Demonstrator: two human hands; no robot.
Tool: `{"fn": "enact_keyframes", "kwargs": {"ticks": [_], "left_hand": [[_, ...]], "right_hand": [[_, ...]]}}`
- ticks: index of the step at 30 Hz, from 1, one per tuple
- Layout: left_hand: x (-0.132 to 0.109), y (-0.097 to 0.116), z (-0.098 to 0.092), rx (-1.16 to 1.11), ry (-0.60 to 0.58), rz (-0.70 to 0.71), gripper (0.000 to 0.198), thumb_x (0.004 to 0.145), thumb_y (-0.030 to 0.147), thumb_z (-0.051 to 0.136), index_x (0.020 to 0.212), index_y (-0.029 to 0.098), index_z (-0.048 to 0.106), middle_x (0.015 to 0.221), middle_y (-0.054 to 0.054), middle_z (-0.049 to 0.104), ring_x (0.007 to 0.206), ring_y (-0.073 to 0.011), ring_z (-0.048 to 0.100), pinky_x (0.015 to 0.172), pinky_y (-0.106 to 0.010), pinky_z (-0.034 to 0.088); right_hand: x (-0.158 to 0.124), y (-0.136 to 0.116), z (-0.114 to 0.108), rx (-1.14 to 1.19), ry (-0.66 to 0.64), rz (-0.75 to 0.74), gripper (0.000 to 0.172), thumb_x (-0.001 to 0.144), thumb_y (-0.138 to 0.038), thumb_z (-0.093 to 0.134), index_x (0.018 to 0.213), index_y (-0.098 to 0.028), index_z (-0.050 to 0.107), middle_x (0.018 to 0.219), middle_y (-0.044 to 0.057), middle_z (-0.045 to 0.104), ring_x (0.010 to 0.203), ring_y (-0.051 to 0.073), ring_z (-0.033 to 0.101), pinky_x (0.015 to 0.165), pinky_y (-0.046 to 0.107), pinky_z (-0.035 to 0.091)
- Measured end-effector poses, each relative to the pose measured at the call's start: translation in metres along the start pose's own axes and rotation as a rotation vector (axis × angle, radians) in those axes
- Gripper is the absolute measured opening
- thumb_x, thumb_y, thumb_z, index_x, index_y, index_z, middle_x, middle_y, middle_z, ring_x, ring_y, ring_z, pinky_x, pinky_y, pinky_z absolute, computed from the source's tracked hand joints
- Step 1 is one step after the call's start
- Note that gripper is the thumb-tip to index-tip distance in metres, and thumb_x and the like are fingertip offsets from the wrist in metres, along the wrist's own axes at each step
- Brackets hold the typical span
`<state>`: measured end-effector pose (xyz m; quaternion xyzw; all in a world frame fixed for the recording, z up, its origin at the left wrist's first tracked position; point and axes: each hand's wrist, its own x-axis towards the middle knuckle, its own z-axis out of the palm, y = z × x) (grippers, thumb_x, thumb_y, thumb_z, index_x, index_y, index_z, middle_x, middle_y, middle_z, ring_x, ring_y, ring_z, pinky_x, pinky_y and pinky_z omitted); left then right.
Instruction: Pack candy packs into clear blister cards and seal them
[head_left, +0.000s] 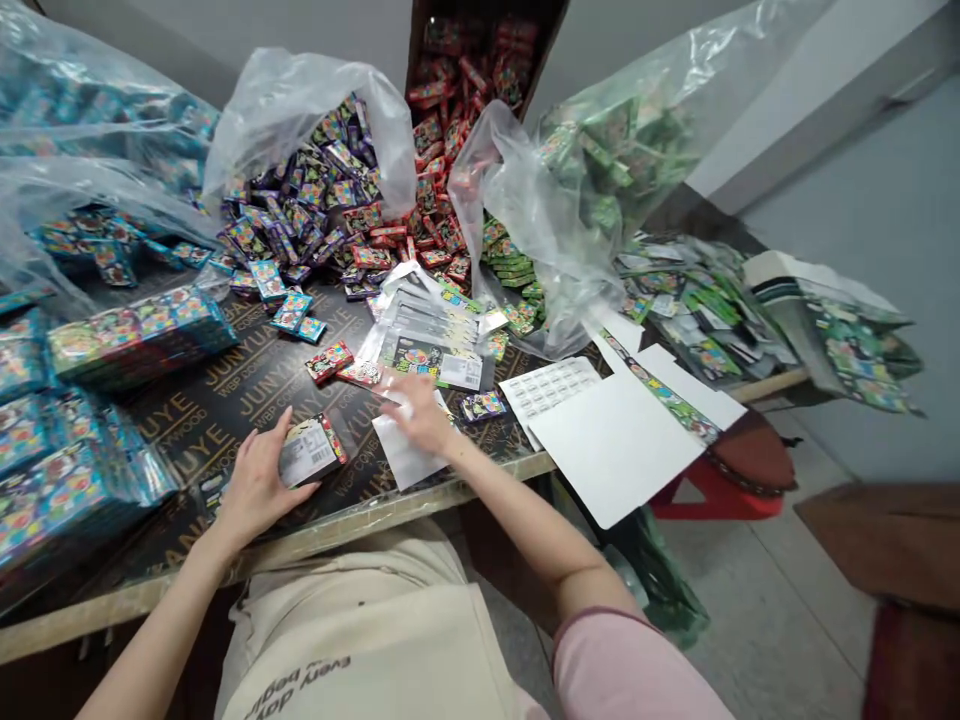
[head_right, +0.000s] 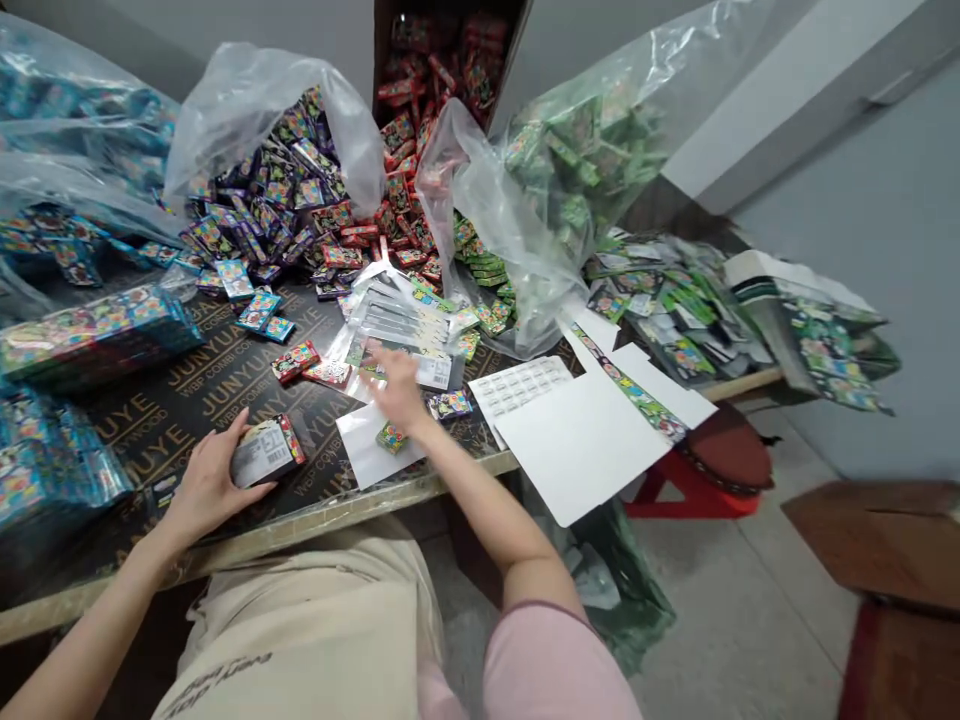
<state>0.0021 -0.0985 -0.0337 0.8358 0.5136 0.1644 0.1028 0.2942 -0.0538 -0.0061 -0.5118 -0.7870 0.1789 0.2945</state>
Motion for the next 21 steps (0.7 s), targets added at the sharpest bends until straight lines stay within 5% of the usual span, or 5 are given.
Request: {"fn": "enact_keyframes", "kwargs": {"ticks": [4,9,14,18,21], "left_hand": [[-0.003,-0.002,0.003,0.122,-0.134,0.042,0.084,0.078,0.043,0.059,0.148,0.019,0.019,0.124,-0.016,0.053,0.112,-0.0315,0.05,0.102,-0.052,0.033],[0.013,0.018,-0.009,0.208,-0.3,0.14,0.062,0.078,0.025,0.058,0.137,0.034,0.042,0.139,-0.013,0.042,0.119,-0.032,0.046,0.096,-0.048,0.04],[0.034,0.036,-0.023,0.256,-0.436,0.198,0.054,0.066,0.019,0.069,0.119,0.029,0.059,0.123,-0.016,0.05,0.105,-0.0332,0.051,0.081,-0.045,0.049],[0.036,0.039,-0.028,0.2,-0.44,0.184,0.051,0.064,0.022,0.073,0.113,0.025,0.063,0.119,-0.016,0.053,0.106,-0.034,0.053,0.084,-0.048,0.048],[0.033,0.049,-0.033,-0.1,-0.286,0.07,0.07,0.061,0.033,0.079,0.126,0.025,0.055,0.132,-0.016,0.049,0.119,-0.0352,0.048,0.098,-0.052,0.038]], "right_hand": [[0.029,0.108,-0.077,-0.378,0.436,0.531,0.051,0.083,-0.022,0.044,0.134,-0.019,0.045,0.134,0.014,0.05,0.123,0.031,0.039,0.101,0.05,0.027],[0.027,0.189,-0.134,-0.438,0.217,0.736,0.055,0.073,-0.021,0.055,0.127,-0.014,0.05,0.122,0.02,0.056,0.112,0.035,0.047,0.096,0.054,0.032],[0.01,0.148,-0.128,0.181,0.613,0.646,0.037,0.078,-0.036,0.053,0.108,-0.016,0.059,0.101,0.01,0.064,0.091,0.023,0.059,0.078,0.039,0.048],[-0.003,0.077,-0.098,1.062,0.425,0.684,0.029,0.075,-0.044,0.061,0.086,-0.018,0.061,0.075,0.001,0.065,0.057,0.014,0.058,0.046,0.027,0.046],[-0.013,0.021,-0.066,1.269,0.198,0.725,0.028,0.072,-0.044,0.068,0.079,-0.018,0.06,0.064,-0.002,0.063,0.045,0.011,0.053,0.036,0.022,0.039]]}}
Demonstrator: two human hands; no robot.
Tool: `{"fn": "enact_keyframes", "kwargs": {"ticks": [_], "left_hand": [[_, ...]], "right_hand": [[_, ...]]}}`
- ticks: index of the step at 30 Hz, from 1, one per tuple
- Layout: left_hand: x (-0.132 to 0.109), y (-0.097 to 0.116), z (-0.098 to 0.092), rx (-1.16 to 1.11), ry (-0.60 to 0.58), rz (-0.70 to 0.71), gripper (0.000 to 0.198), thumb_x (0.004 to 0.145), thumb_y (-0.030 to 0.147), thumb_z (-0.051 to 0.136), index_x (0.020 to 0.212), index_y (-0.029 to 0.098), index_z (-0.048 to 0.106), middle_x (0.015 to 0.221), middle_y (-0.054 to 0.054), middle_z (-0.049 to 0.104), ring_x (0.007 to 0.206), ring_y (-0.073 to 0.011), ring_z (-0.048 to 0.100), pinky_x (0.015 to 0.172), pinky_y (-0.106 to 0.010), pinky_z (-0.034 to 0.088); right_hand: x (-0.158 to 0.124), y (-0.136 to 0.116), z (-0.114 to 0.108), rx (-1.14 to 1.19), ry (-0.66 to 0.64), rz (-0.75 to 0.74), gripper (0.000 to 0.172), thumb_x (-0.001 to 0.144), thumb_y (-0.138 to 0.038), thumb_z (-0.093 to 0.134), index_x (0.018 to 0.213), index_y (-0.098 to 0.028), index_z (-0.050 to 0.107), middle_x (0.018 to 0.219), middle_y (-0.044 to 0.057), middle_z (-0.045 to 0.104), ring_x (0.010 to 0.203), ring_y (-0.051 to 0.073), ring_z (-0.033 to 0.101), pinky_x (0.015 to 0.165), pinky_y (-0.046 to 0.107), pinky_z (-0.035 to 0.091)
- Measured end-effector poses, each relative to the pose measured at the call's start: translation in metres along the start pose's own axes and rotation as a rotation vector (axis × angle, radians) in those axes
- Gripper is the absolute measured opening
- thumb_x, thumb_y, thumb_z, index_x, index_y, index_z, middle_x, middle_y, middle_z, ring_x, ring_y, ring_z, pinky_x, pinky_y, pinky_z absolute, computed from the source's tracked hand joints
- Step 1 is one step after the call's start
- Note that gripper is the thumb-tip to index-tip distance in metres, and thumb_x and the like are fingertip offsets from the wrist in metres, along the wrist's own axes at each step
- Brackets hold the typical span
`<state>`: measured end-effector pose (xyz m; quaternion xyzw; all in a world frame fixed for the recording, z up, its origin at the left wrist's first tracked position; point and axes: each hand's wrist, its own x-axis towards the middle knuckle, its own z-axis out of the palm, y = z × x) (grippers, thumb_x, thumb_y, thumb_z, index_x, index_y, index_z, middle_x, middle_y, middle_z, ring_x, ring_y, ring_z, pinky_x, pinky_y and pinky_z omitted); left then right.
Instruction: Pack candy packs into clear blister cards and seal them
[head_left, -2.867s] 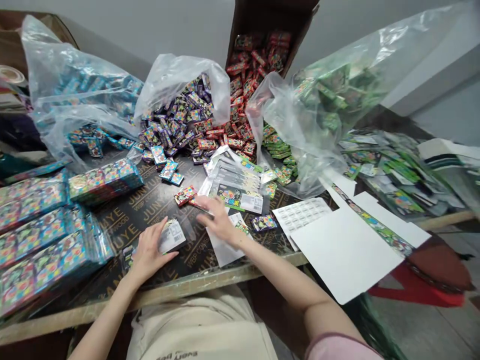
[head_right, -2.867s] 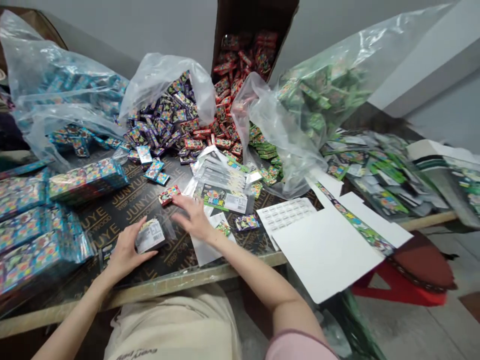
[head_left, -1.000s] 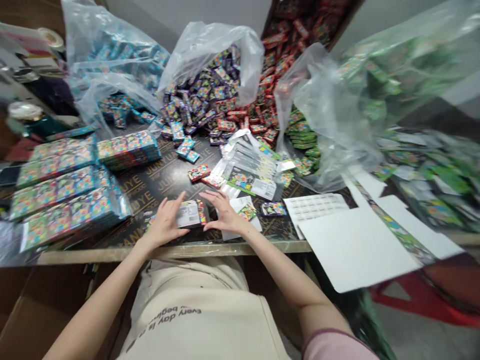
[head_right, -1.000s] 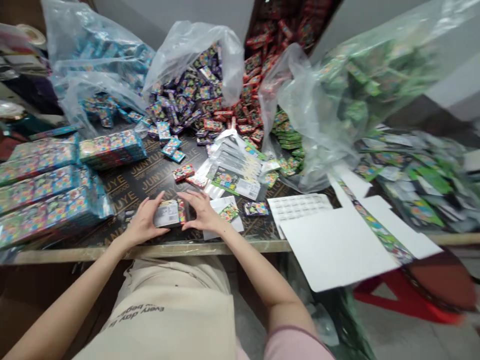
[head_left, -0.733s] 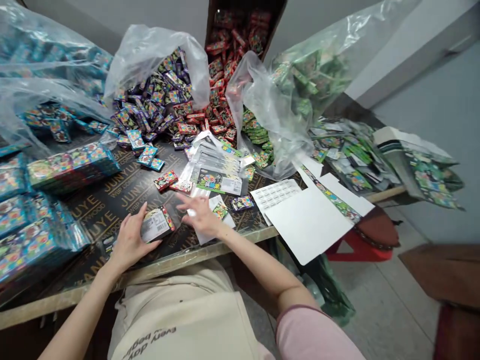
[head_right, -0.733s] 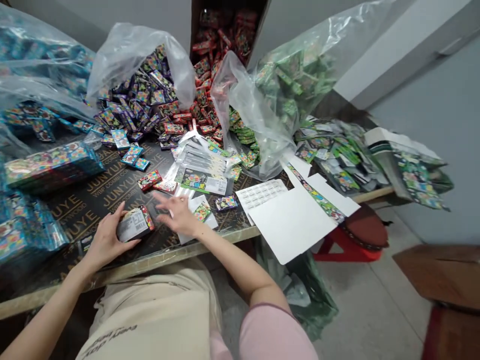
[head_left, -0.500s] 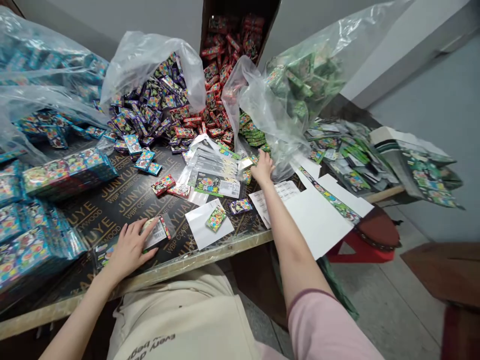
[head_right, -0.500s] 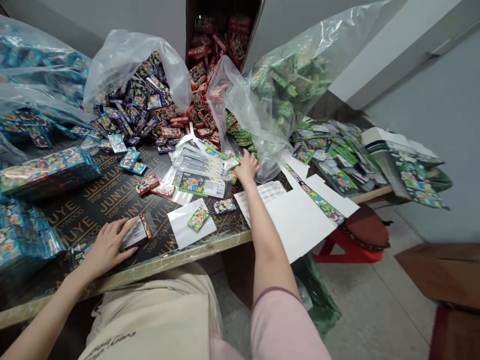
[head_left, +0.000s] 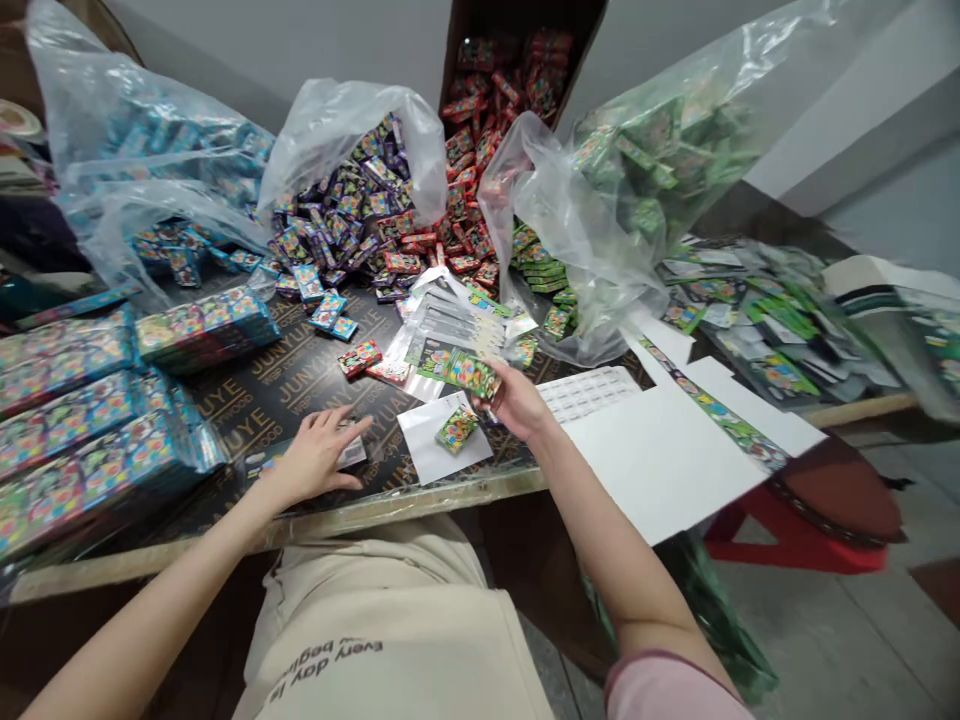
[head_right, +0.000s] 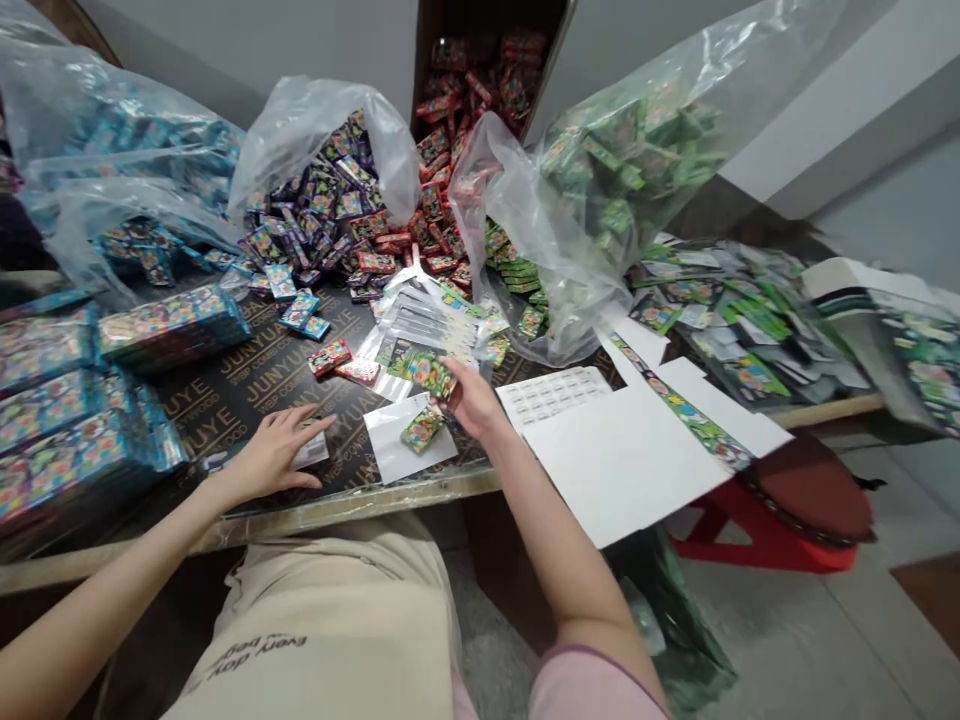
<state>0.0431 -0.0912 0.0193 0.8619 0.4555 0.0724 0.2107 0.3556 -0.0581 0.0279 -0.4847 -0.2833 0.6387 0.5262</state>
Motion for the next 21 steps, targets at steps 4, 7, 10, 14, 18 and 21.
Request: {"fn": "enact_keyframes", "kwargs": {"ticks": [4,7,10,14,18,21], "left_hand": [[-0.002,0.026,0.0,-0.792,0.134,-0.204,0.045,0.074,0.049,0.065,0.106,0.017,0.067,0.102,-0.01,0.068,0.093,-0.0247,0.063,0.081,-0.035,0.049],[-0.005,0.034,0.003,-1.184,0.122,-0.417,0.036,0.065,0.05,0.072,0.063,0.014,0.066,0.056,-0.003,0.062,0.053,-0.0145,0.059,0.055,-0.025,0.046],[-0.014,0.032,0.006,-1.398,0.295,-0.603,0.037,0.057,0.046,0.079,0.058,0.013,0.063,0.051,-0.001,0.06,0.046,-0.0109,0.056,0.05,-0.021,0.042],[-0.028,0.027,0.013,-1.467,0.354,-0.625,0.038,0.059,0.048,0.078,0.065,0.012,0.066,0.059,-0.004,0.066,0.051,-0.0124,0.059,0.055,-0.023,0.046],[-0.039,0.005,0.016,-1.038,0.329,-0.448,0.046,0.073,0.055,0.064,0.095,0.014,0.07,0.089,-0.011,0.071,0.081,-0.0228,0.065,0.075,-0.035,0.05],[-0.047,-0.022,0.014,-0.366,0.329,-0.31,0.074,0.062,0.048,0.076,0.128,0.02,0.054,0.124,-0.014,0.059,0.118,-0.0328,0.05,0.101,-0.05,0.035]], "right_hand": [[-0.028,0.032,0.055,-0.275,-0.257,0.082,0.034,0.071,-0.051,0.068,0.07,-0.018,0.06,0.05,-0.006,0.05,0.037,0.008,0.041,0.031,0.02,0.031],[-0.034,0.046,0.082,-0.476,-0.375,-0.085,0.039,0.077,-0.058,0.059,0.08,-0.02,0.062,0.057,-0.005,0.052,0.042,0.009,0.043,0.036,0.022,0.036],[-0.038,0.056,0.098,-0.634,-0.31,-0.47,0.056,0.071,-0.056,0.067,0.116,-0.024,0.055,0.103,0.005,0.063,0.081,0.019,0.062,0.067,0.034,0.053],[-0.047,0.072,0.107,-0.952,-0.341,-0.827,0.076,0.065,-0.042,0.076,0.132,-0.025,0.043,0.134,0.011,0.05,0.124,0.031,0.046,0.102,0.048,0.037],[-0.05,0.081,0.1,-1.026,-0.214,-0.931,0.064,0.069,-0.034,0.068,0.128,-0.025,0.044,0.122,0.01,0.058,0.114,0.029,0.053,0.098,0.046,0.039],[-0.044,0.081,0.086,-1.08,-0.121,-0.914,0.067,0.068,-0.036,0.067,0.129,-0.024,0.043,0.12,0.01,0.058,0.11,0.031,0.054,0.095,0.046,0.039]]}}
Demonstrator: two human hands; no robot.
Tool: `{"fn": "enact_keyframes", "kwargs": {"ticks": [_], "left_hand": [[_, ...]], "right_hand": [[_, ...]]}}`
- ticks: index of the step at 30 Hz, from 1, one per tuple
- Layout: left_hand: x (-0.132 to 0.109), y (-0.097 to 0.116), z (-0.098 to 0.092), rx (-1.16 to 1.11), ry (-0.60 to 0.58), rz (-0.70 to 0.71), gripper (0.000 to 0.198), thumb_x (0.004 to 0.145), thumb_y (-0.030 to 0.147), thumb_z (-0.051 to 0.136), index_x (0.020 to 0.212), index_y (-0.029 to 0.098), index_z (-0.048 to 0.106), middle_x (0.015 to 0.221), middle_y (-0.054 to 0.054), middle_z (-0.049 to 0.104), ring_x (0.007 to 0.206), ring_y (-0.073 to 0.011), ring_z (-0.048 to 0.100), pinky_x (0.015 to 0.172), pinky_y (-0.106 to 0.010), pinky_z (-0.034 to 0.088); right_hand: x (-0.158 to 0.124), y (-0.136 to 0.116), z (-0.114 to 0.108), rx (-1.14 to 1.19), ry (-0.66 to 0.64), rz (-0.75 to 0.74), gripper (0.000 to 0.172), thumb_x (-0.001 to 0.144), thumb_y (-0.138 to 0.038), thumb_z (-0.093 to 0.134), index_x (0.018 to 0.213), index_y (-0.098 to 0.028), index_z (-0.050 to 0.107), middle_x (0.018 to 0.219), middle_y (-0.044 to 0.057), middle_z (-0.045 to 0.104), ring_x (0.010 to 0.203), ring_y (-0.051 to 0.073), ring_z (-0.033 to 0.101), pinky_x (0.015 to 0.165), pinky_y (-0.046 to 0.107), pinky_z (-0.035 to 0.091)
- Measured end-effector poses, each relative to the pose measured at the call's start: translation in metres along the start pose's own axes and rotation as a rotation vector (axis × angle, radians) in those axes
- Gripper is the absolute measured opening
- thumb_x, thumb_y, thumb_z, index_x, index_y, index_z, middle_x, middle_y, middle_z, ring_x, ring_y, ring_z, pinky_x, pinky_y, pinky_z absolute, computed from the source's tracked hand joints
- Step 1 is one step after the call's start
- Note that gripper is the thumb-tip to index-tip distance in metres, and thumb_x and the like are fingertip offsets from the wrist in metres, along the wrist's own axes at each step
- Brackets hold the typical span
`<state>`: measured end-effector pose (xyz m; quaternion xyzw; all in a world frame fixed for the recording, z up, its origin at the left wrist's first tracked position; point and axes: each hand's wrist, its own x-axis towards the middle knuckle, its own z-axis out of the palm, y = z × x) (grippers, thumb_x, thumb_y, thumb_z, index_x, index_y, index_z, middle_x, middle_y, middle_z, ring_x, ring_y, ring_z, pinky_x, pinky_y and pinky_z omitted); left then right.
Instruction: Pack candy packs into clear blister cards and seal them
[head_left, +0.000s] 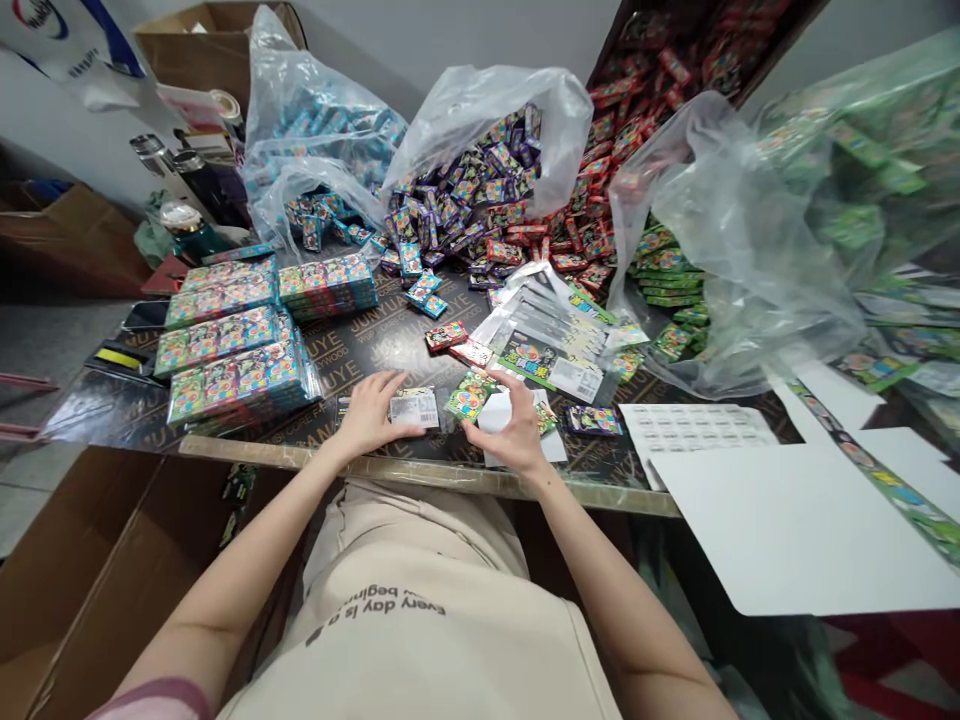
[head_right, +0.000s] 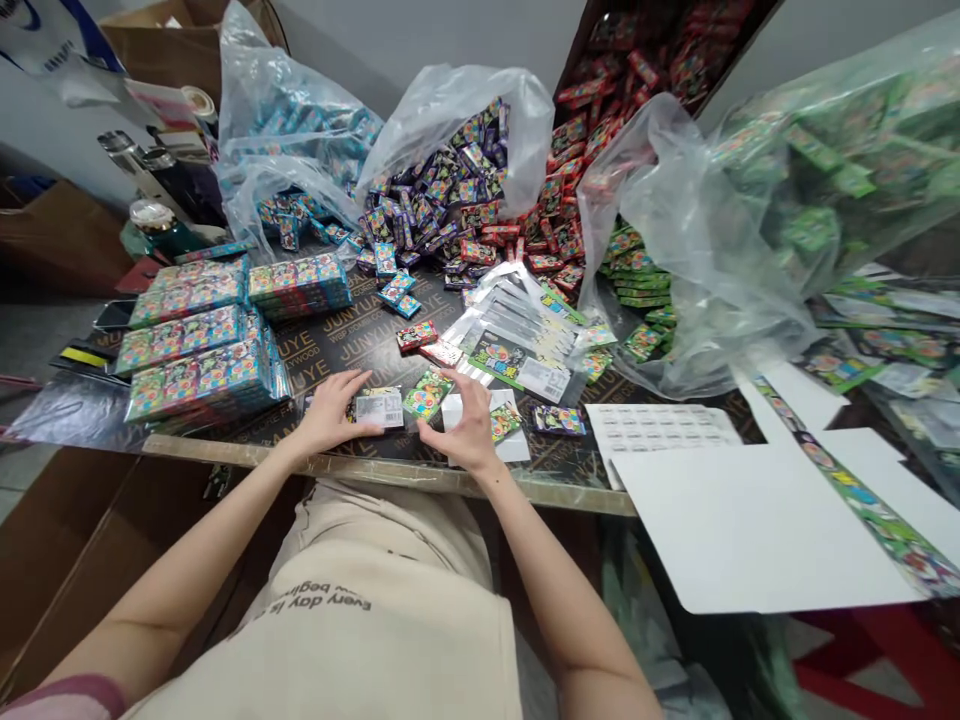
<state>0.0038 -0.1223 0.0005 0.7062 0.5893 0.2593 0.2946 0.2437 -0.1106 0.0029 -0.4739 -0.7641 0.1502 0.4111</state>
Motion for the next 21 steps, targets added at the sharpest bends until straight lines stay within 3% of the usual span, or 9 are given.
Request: {"fn": "enact_keyframes", "kwargs": {"ticks": [2,4,7,9,13,14,16,19,21], "left_hand": [[0.001,-0.013,-0.006,0.301,-0.085,0.093,0.094,0.057,0.04,0.079,0.139,0.02,0.039,0.128,-0.015,0.055,0.122,-0.034,0.045,0.108,-0.057,0.023],[0.001,-0.02,-0.008,0.421,-0.155,0.14,0.098,0.06,0.035,0.076,0.145,0.021,0.028,0.123,-0.013,0.056,0.117,-0.0313,0.05,0.108,-0.058,0.02],[-0.001,-0.019,-0.008,0.397,-0.119,0.192,0.105,0.062,0.035,0.073,0.148,0.02,0.016,0.122,-0.012,0.056,0.115,-0.0287,0.052,0.109,-0.055,0.02],[-0.002,-0.016,-0.009,0.333,-0.08,0.225,0.11,0.061,0.035,0.073,0.149,0.019,0.009,0.123,-0.011,0.056,0.116,-0.0282,0.051,0.11,-0.054,0.019],[-0.004,-0.006,-0.015,0.233,-0.084,0.298,0.11,0.058,0.032,0.075,0.149,0.02,0.013,0.122,-0.01,0.054,0.115,-0.0285,0.051,0.11,-0.052,0.023],[-0.003,-0.003,-0.015,0.211,-0.055,0.282,0.108,0.058,0.031,0.075,0.148,0.021,0.018,0.121,-0.01,0.054,0.113,-0.0288,0.05,0.108,-0.05,0.027],[-0.001,0.004,-0.014,0.135,0.081,0.191,0.104,0.056,0.031,0.076,0.146,0.022,0.024,0.119,-0.009,0.051,0.111,-0.0286,0.049,0.103,-0.047,0.035],[0.005,0.016,-0.004,-0.089,0.294,0.06,0.098,0.055,0.037,0.08,0.14,0.024,0.035,0.116,-0.007,0.049,0.109,-0.0263,0.05,0.097,-0.041,0.04],[0.009,0.023,0.007,-0.298,0.319,0.027,0.071,0.063,0.043,0.076,0.125,0.02,0.052,0.105,-0.005,0.053,0.101,-0.023,0.053,0.091,-0.037,0.044]], "right_hand": [[-0.001,0.01,-0.003,-0.065,-0.023,-0.011,0.067,0.068,-0.037,0.068,0.129,-0.025,0.043,0.12,0.01,0.059,0.109,0.031,0.054,0.095,0.047,0.036],[0.0,0.015,-0.004,-0.137,-0.051,-0.046,0.065,0.069,-0.036,0.068,0.129,-0.026,0.044,0.122,0.009,0.059,0.112,0.032,0.053,0.098,0.048,0.031],[0.001,0.016,-0.004,-0.168,-0.106,-0.067,0.068,0.07,-0.034,0.069,0.131,-0.027,0.042,0.126,0.009,0.058,0.119,0.032,0.049,0.102,0.051,0.024],[0.001,0.014,-0.006,-0.082,-0.219,-0.088,0.074,0.069,-0.035,0.071,0.136,-0.027,0.038,0.129,0.01,0.056,0.121,0.032,0.048,0.104,0.051,0.025],[0.004,0.014,-0.01,0.129,-0.481,-0.122,0.084,0.075,-0.045,0.067,0.146,-0.03,0.023,0.146,0.01,0.039,0.136,0.029,0.034,0.109,0.051,0.024],[0.005,0.014,-0.009,0.164,-0.473,-0.086,0.085,0.077,-0.047,0.065,0.147,-0.03,0.02,0.15,0.01,0.034,0.14,0.029,0.028,0.11,0.052,0.023],[0.009,0.01,-0.003,0.273,-0.312,0.068,0.086,0.081,-0.051,0.06,0.149,-0.032,0.011,0.153,0.011,0.027,0.142,0.027,0.024,0.11,0.051,0.026],[0.02,-0.008,0.018,0.59,0.015,0.361,0.079,0.086,-0.056,0.049,0.148,-0.033,0.005,0.144,0.012,0.043,0.126,0.024,0.049,0.095,0.044,0.046],[0.03,-0.026,0.034,0.792,0.144,0.493,0.069,0.087,-0.059,0.042,0.146,-0.032,0.019,0.129,0.009,0.057,0.108,0.022,0.062,0.082,0.039,0.054]]}}
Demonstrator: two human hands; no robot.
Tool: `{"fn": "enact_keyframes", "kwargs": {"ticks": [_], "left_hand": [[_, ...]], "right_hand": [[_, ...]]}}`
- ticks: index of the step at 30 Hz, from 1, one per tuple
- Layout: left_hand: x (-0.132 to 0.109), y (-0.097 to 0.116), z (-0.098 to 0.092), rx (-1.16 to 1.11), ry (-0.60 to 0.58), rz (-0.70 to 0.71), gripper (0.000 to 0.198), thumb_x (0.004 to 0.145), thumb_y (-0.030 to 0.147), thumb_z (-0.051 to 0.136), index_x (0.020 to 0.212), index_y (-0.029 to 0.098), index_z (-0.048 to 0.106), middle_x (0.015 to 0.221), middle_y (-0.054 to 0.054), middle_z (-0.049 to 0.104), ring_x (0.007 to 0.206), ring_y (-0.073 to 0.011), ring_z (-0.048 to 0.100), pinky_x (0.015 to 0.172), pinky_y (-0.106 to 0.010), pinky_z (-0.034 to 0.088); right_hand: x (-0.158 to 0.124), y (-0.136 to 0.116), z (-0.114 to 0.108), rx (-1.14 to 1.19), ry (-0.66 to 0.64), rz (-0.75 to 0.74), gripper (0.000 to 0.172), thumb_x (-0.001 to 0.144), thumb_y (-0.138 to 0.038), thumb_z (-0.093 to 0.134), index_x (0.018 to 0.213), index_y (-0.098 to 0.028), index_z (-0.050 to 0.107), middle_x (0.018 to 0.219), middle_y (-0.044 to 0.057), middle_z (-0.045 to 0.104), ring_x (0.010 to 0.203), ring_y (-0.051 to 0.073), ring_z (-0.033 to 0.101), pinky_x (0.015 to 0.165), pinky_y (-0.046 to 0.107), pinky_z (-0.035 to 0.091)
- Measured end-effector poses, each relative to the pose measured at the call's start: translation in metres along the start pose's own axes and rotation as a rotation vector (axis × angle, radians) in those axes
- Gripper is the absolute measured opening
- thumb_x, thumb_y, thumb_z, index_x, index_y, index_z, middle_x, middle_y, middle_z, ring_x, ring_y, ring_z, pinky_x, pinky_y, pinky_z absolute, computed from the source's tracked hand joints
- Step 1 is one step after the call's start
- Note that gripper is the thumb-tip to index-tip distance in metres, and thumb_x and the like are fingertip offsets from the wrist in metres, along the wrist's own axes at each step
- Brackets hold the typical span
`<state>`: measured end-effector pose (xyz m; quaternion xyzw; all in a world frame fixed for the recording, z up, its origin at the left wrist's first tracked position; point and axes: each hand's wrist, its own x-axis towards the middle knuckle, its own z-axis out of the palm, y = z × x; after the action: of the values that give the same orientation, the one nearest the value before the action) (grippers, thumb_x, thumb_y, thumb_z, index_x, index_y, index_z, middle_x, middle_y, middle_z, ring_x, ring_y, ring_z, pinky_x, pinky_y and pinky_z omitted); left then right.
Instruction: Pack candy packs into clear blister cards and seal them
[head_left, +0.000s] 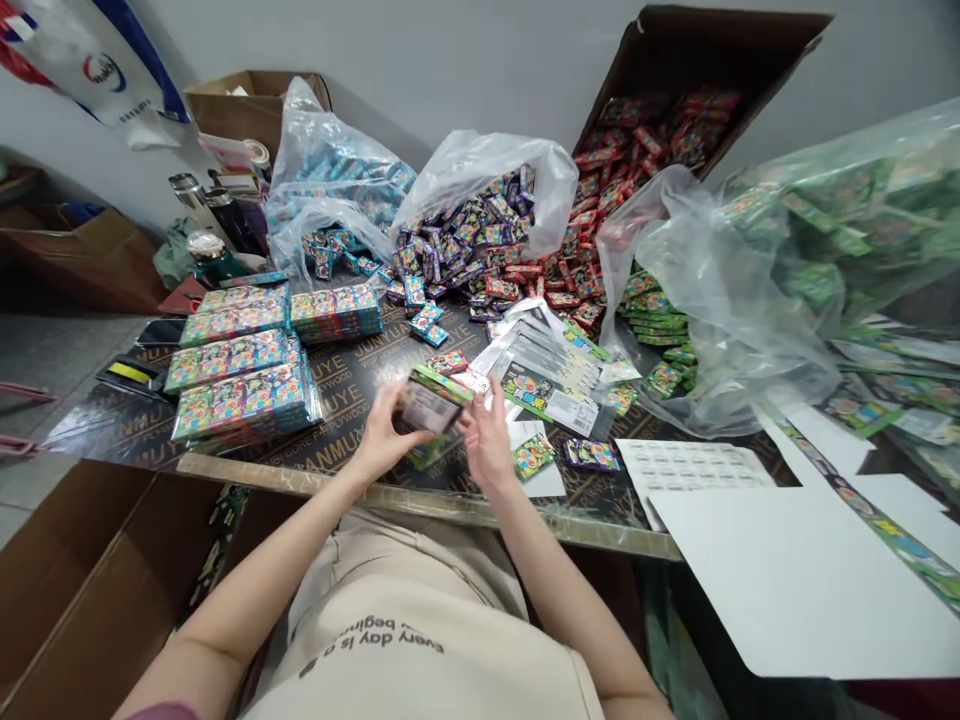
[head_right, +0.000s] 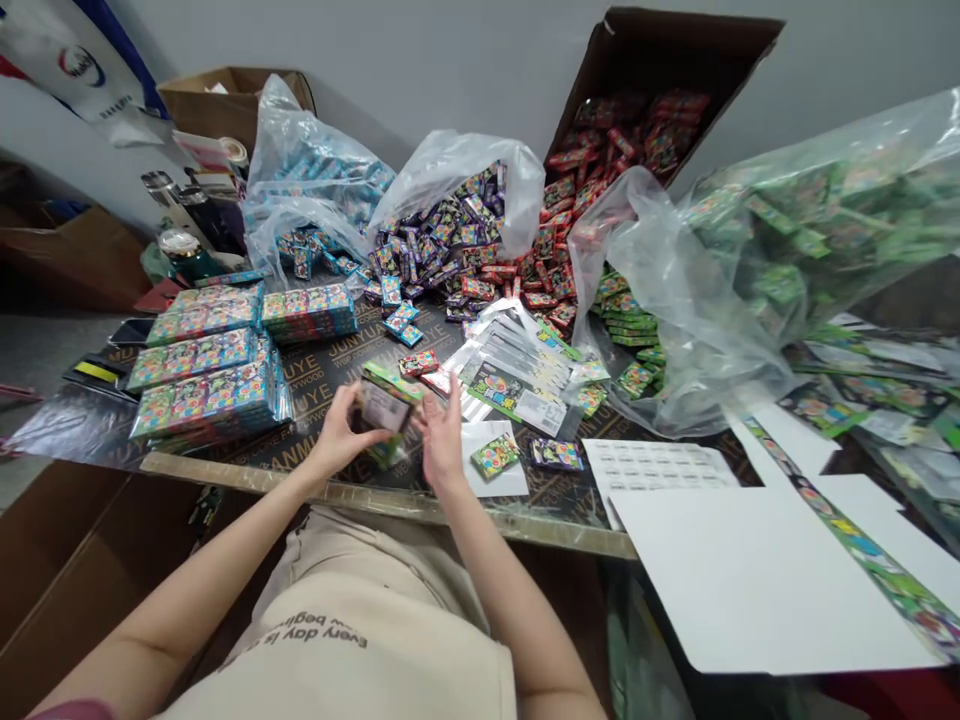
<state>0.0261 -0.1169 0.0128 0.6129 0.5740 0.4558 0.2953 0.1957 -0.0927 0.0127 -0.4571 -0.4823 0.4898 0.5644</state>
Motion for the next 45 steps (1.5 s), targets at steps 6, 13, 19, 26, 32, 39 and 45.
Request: {"fn": "enact_keyframes", "kwargs": {"ticks": [6,13,19,26,32,39,45], "left_hand": [[-0.006,0.014,0.032,-0.661,0.146,-0.289,0.045,0.079,0.058,0.055,0.081,0.014,0.067,0.082,-0.004,0.064,0.084,-0.0169,0.059,0.078,-0.027,0.046],[0.007,0.028,0.026,-1.059,0.211,-0.59,0.036,0.059,0.047,0.075,0.069,0.015,0.064,0.062,0.001,0.065,0.06,-0.0129,0.06,0.062,-0.023,0.045],[0.027,0.034,0.005,-1.028,0.01,-0.683,0.021,0.055,0.029,0.07,0.07,0.014,0.066,0.062,0.001,0.064,0.052,-0.0098,0.054,0.052,-0.021,0.042],[0.027,0.056,-0.026,-0.317,-0.03,-0.024,0.011,0.065,0.025,0.072,0.068,0.015,0.073,0.072,-0.005,0.07,0.07,-0.0156,0.062,0.064,-0.024,0.048],[0.042,0.058,-0.035,-0.222,-0.167,-0.065,0.019,0.061,0.03,0.076,0.069,0.013,0.073,0.066,-0.005,0.07,0.06,-0.016,0.063,0.06,-0.026,0.05],[0.048,0.067,-0.036,-0.092,-0.233,-0.062,0.011,0.063,0.021,0.071,0.069,0.012,0.072,0.064,-0.005,0.07,0.058,-0.0157,0.063,0.058,-0.025,0.049],[0.031,0.066,-0.038,0.111,-0.19,0.335,0.011,0.07,0.012,0.06,0.069,0.015,0.071,0.076,-0.006,0.071,0.07,-0.0158,0.066,0.067,-0.027,0.05]], "right_hand": [[0.01,-0.025,0.037,0.275,0.149,0.105,0.043,0.078,-0.052,0.058,0.109,-0.021,0.053,0.096,0.005,0.069,0.09,0.021,0.068,0.077,0.035,0.055],[0.008,-0.037,0.034,0.327,0.069,0.14,0.038,0.07,-0.031,0.066,0.101,-0.026,0.045,0.085,0.0,0.072,0.085,0.02,0.07,0.074,0.035,0.054],[0.013,-0.033,0.022,0.437,0.01,0.255,0.042,0.068,-0.026,0.066,0.105,-0.026,0.049,0.094,0.001,0.074,0.084,0.021,0.07,0.077,0.038,0.054],[0.006,-0.028,0.005,0.081,-0.036,-0.063,0.01,0.072,-0.03,0.071,0.078,-0.022,0.071,0.088,0.003,0.074,0.092,0.021,0.067,0.089,0.037,0.051],[0.005,-0.039,-0.006,-0.058,-0.103,-0.069,0.012,0.07,-0.032,0.075,0.079,-0.023,0.074,0.084,0.002,0.074,0.083,0.02,0.068,0.083,0.036,0.053],[0.019,-0.049,-0.009,-0.056,-0.213,0.073,0.019,0.066,-0.034,0.078,0.072,-0.018,0.07,0.07,0.001,0.07,0.064,0.015,0.064,0.067,0.03,0.052],[0.012,-0.043,-0.017,-0.182,-0.24,-0.101,0.015,0.075,-0.035,0.071,0.077,-0.02,0.073,0.079,0.005,0.074,0.073,0.019,0.068,0.071,0.034,0.055]]}}
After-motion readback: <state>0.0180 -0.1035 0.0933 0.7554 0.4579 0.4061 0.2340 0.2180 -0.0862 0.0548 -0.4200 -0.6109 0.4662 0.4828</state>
